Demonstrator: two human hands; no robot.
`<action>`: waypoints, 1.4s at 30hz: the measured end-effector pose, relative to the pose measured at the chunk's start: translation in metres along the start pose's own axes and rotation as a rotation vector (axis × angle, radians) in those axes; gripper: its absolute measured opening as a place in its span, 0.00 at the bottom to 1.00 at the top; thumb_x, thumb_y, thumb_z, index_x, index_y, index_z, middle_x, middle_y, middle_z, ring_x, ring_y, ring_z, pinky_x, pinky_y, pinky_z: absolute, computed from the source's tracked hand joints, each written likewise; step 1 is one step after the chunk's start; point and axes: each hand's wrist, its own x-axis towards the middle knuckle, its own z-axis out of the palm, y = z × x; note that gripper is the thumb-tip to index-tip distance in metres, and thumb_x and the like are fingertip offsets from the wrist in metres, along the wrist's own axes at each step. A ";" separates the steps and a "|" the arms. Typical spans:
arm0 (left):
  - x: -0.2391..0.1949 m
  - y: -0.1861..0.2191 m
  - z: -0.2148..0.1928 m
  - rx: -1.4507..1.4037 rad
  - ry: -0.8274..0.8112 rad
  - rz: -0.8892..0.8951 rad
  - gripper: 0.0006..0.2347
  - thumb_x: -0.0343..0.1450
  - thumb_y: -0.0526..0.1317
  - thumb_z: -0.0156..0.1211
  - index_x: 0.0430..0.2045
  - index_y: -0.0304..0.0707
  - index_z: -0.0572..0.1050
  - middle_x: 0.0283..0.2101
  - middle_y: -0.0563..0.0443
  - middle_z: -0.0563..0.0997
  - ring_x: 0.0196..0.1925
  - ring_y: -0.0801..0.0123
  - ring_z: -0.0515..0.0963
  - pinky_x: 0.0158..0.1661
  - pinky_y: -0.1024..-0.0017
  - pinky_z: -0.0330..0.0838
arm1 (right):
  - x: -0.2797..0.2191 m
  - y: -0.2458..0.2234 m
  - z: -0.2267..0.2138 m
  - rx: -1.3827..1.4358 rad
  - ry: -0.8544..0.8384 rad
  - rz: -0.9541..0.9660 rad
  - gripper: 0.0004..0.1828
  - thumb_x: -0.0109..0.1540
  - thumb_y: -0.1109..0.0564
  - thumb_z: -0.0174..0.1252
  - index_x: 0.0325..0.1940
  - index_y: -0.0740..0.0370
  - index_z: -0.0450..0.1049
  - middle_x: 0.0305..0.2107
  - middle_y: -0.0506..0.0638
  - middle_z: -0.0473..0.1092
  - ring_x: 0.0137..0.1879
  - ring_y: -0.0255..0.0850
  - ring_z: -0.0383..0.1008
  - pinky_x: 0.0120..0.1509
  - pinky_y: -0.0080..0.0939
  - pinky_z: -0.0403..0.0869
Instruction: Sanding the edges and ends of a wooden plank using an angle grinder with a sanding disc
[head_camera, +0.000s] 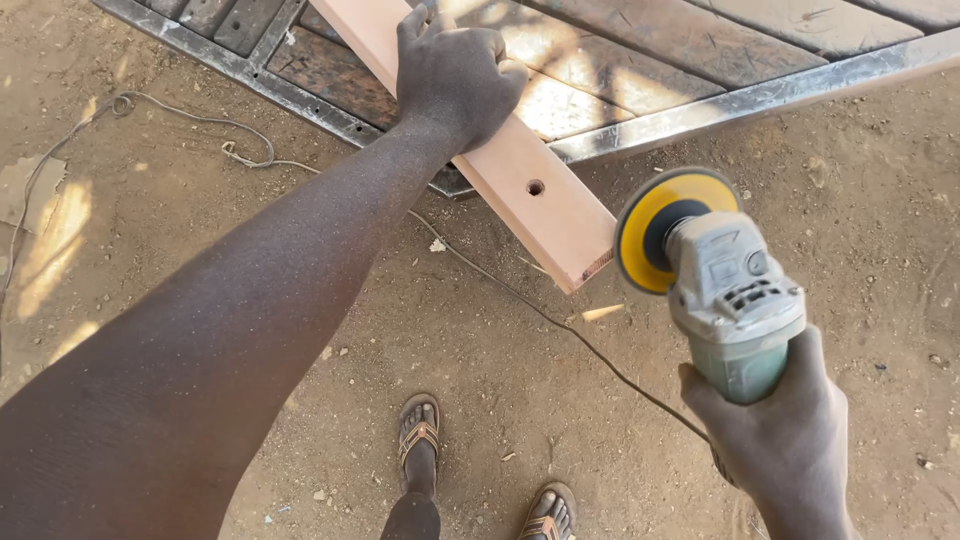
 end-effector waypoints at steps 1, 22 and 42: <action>0.000 -0.001 0.000 0.003 -0.003 -0.002 0.10 0.59 0.47 0.50 0.07 0.51 0.72 0.19 0.39 0.79 0.49 0.45 0.76 0.61 0.55 0.54 | -0.001 0.005 0.004 0.001 -0.004 0.000 0.33 0.48 0.43 0.71 0.46 0.63 0.65 0.32 0.62 0.78 0.40 0.64 0.77 0.42 0.59 0.71; -0.001 -0.004 -0.002 0.017 0.001 -0.018 0.10 0.59 0.48 0.51 0.06 0.53 0.68 0.15 0.47 0.77 0.41 0.50 0.78 0.61 0.57 0.53 | 0.020 0.010 -0.003 -0.046 -0.046 0.033 0.30 0.51 0.47 0.72 0.47 0.63 0.68 0.33 0.58 0.78 0.32 0.51 0.78 0.38 0.55 0.77; 0.001 0.000 0.001 -0.032 0.030 -0.031 0.08 0.57 0.46 0.52 0.05 0.52 0.69 0.14 0.45 0.77 0.42 0.49 0.78 0.62 0.56 0.54 | 0.003 0.020 0.026 0.279 0.006 0.012 0.30 0.48 0.52 0.75 0.48 0.59 0.68 0.36 0.51 0.73 0.38 0.42 0.67 0.42 0.46 0.67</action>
